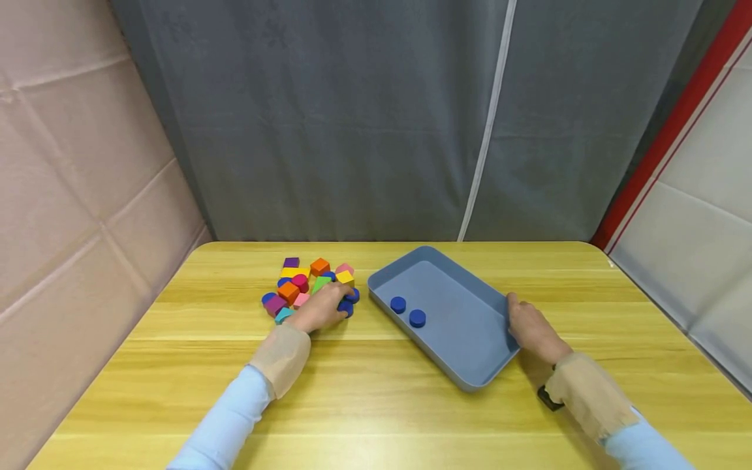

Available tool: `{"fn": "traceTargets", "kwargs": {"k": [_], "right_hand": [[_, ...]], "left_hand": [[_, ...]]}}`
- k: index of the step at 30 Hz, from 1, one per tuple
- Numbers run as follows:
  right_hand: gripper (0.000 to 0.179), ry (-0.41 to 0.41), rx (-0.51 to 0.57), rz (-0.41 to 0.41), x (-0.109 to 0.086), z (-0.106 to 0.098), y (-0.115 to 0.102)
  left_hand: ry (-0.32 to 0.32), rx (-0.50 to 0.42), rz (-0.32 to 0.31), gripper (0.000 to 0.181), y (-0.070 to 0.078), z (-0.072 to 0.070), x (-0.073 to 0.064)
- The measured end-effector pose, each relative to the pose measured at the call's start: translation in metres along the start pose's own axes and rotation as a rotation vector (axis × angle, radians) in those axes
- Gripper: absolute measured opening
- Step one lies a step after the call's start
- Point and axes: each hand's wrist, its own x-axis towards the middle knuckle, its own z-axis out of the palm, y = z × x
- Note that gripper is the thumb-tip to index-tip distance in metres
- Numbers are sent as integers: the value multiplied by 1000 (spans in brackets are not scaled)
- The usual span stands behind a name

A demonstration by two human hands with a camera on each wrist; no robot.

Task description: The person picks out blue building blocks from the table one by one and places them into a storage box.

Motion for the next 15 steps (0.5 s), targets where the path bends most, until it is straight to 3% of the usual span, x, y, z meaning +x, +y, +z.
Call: {"fn": "traceTargets", "kwargs": {"k": [7,15], "right_hand": [[32,15,-8,-12,0,1,0],[32,10,-20,-5,1,1,0]], "left_hand": [[-9,74,26,32,2,1,0],[-27,95,6,26,4,2,0]]}}
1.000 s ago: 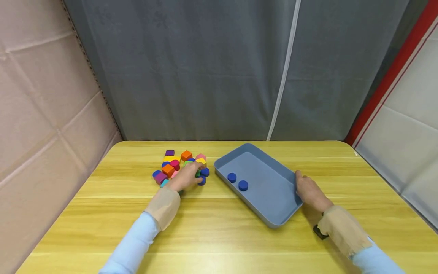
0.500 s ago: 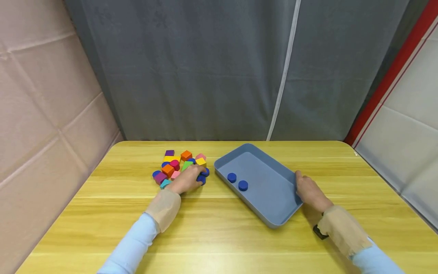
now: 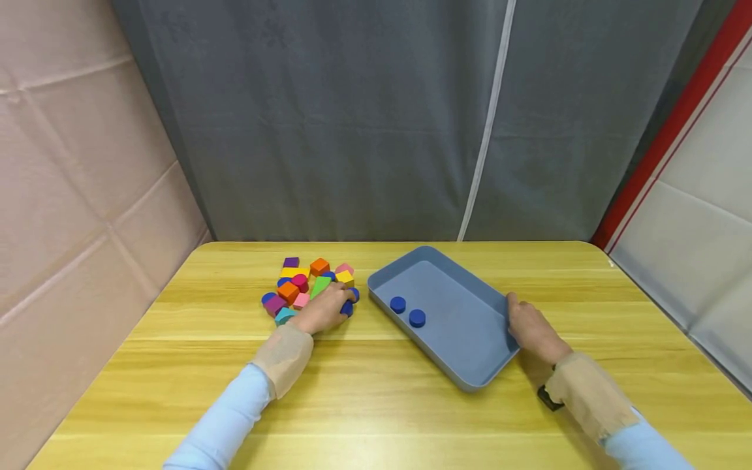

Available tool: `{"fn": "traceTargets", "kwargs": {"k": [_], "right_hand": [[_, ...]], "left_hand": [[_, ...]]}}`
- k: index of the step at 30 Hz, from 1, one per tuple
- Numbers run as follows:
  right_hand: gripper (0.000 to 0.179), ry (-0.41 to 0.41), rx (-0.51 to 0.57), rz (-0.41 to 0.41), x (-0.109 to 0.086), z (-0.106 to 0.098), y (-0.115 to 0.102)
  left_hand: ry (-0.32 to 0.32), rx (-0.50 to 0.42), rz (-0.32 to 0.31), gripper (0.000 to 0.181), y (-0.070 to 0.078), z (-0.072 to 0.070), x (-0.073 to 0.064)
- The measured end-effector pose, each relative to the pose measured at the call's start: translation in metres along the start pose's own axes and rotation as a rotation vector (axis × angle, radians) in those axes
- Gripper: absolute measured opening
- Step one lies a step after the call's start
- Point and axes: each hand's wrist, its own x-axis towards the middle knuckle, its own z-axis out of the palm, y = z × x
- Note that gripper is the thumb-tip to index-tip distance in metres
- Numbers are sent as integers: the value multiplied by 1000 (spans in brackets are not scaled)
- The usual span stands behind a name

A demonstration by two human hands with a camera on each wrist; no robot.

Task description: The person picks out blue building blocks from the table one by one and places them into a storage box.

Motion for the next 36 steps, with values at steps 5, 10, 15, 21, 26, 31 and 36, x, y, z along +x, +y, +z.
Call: {"fn": "traceTargets", "kwargs": {"k": [5,10,15,21,26,31,36], "right_hand": [[32,-11,3,11,0,0,0],[33,-8,10,2,-1,-1,0],[33,-11,7,-3,-1,-1,0],[33,-16,9,6,-1,-1,-1],[34,-19,14,10,-1,-1,-1],[33,-27,17,17,0,-1,-1],[33,-20,16,7,0,-1,0]], "left_hand": [[-49,8,-12,27,1,0,-1],[-108,19,-19,28,3,0,-2],[-111,12,0,25,3,1,-3],[-106,0,12,24,4,0,-4],[-110,0,0,22,5,0,-4],[-130,-19,-14,21,5,0,-5],[-126,-47,-29,24,4,0,-7]]}}
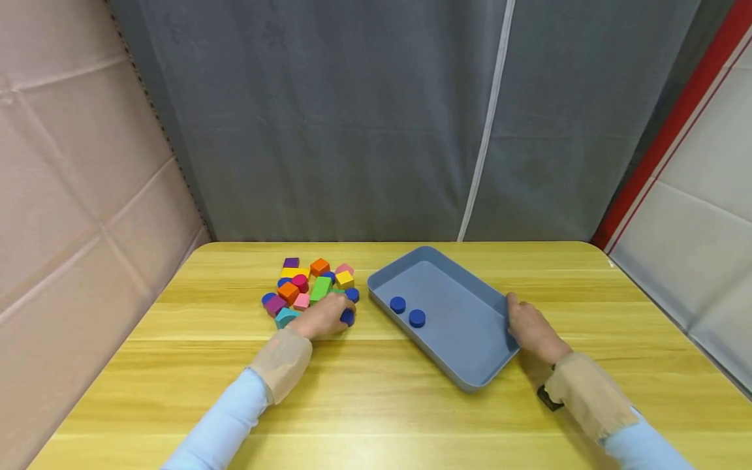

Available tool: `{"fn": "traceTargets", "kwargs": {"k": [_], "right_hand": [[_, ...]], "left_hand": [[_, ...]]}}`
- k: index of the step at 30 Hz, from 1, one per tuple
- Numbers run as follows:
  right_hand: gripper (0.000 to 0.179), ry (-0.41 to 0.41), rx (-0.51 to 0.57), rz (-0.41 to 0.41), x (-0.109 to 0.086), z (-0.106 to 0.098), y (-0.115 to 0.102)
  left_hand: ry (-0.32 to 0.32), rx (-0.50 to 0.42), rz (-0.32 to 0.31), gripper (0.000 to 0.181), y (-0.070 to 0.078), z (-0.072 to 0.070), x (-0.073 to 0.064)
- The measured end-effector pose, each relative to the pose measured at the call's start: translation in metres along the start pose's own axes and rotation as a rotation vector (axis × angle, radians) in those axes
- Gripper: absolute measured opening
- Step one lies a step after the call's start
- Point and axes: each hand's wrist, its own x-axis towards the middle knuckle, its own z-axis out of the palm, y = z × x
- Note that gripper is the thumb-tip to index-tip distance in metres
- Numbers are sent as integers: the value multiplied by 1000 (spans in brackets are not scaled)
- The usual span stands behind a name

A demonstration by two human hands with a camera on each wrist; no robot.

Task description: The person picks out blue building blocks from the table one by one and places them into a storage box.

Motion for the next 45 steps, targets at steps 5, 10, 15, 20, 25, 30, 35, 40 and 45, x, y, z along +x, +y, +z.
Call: {"fn": "traceTargets", "kwargs": {"k": [5,10,15,20,25,30,35,40,45], "right_hand": [[32,3,-8,-1,0,0,0],[31,-2,-13,2,1,0,0],[32,-1,-11,4,0,0,0],[32,12,-16,-9,0,0,0],[32,1,-14,2,0,0,0],[33,-4,-12,1,0,0,0],[32,-4,-10,-3,0,0,1],[32,2,-13,-9,0,0,1],[35,35,-25,-33,-1,0,2]], "left_hand": [[32,-39,-18,30,0,-3,-2],[59,-72,-10,32,1,-7,-2],[93,-77,44,33,2,-9,-1],[132,-81,69,35,7,-12,2],[160,-90,59,36,13,-14,5],[183,-86,82,36,20,-15,8],[184,-93,108,38,31,-16,13],[187,-96,146,37,43,-17,20],[178,-92,201,37,56,-18,27]]}}
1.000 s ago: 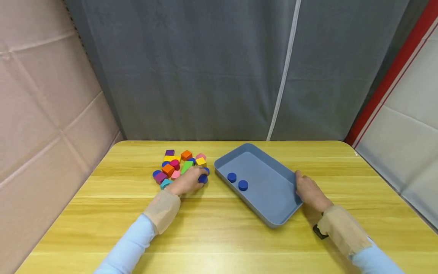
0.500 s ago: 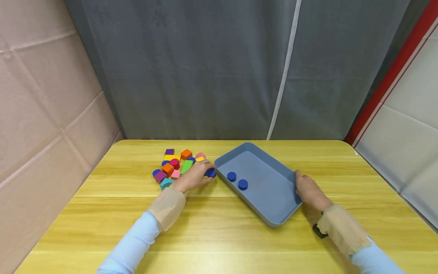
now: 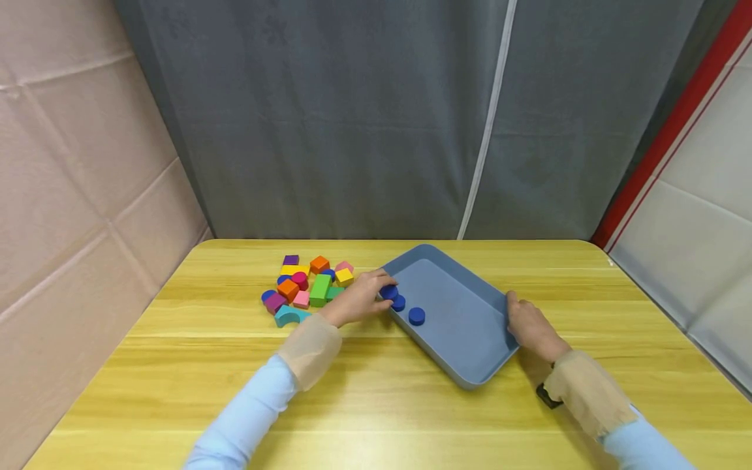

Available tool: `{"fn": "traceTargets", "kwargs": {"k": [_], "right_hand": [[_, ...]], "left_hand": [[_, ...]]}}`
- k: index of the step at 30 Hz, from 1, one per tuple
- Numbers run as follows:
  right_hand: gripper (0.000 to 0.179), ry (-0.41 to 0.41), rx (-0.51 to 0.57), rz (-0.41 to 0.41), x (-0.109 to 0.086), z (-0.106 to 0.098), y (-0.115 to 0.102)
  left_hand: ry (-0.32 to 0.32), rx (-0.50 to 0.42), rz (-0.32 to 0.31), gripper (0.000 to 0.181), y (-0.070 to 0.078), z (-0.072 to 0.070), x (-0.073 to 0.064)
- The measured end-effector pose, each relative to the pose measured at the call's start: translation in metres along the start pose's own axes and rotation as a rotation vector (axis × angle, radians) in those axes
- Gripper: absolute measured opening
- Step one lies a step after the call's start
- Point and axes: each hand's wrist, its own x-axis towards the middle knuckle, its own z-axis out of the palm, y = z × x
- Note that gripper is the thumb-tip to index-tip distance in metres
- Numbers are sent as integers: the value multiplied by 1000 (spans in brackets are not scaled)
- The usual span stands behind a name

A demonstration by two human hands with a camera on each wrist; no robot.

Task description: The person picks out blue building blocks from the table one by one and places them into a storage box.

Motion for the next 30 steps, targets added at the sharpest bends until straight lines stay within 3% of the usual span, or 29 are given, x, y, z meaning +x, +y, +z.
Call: {"fn": "traceTargets", "kwargs": {"k": [11,18,25,30], "right_hand": [[36,9,5,-4,0,-1,-1],[37,-5,16,7,0,0,-2],[36,-10,14,16,1,1,-1],[35,0,3,9,1,1,-1]], "left_hand": [[19,-14,103,41,21,3,12],[-15,-11,120,36,33,9,19],[-6,-1,207,33,38,20,24],[-31,13,209,34,42,25,27]]}}
